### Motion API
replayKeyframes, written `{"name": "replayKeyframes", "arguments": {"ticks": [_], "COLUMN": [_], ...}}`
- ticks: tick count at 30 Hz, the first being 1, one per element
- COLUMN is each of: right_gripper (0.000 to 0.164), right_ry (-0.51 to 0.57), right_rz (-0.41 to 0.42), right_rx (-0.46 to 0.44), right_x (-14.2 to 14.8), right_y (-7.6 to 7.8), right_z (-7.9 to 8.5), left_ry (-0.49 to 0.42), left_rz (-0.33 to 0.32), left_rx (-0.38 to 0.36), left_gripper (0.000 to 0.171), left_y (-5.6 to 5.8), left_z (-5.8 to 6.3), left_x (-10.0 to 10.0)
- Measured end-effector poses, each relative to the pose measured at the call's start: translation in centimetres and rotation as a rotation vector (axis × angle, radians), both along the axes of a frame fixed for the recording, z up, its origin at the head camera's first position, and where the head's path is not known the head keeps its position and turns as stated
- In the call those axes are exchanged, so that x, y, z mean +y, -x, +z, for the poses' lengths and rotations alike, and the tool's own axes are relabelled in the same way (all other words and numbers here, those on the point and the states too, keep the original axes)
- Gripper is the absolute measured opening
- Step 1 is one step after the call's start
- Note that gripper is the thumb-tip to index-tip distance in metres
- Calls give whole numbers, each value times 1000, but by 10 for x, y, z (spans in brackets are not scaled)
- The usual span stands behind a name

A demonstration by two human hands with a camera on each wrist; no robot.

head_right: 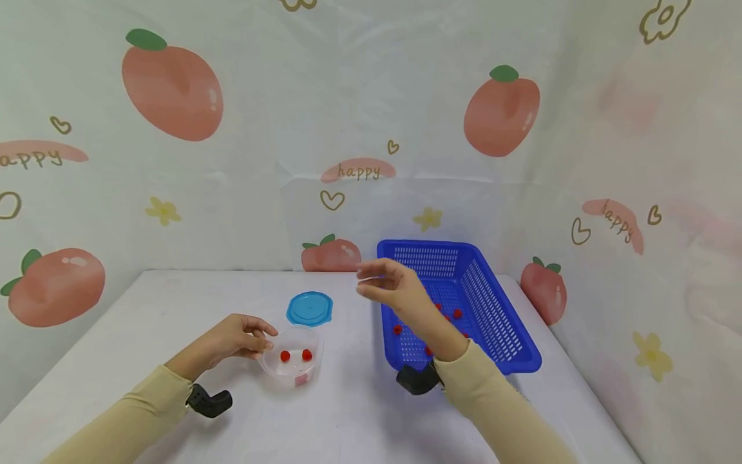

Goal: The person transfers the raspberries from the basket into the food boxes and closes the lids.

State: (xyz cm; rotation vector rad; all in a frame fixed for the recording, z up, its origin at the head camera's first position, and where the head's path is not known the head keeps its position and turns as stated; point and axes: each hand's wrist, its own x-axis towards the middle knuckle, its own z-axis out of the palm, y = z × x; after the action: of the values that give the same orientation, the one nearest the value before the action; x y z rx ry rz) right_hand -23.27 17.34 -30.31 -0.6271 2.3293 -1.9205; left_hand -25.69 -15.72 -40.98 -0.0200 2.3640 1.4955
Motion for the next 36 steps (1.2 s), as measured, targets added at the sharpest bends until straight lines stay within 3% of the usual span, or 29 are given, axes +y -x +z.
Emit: {"name": "replayKeyframes", "arguments": {"ticks": [7,15,28,36], "right_gripper": [30,40,39,32], "right_ry": [-49,-203,-495,-559], "right_rz": [-99,-167,-75,17], "right_rx": [35,5,-23,-70], "right_x": [43,74,101,108], "right_y": [20,38,54,61], "right_z": [15,0,-29,-35], "left_ry": [3,9,-4,0], "left_rz": [-5,-10,-15,1], "left_rx": [-5,-5,-10,-8], "left_gripper": [30,31,29,26], "left_y": [0,0,2,2], "left_z": [1,2,1,1], "left_x": [0,0,0,1]}}
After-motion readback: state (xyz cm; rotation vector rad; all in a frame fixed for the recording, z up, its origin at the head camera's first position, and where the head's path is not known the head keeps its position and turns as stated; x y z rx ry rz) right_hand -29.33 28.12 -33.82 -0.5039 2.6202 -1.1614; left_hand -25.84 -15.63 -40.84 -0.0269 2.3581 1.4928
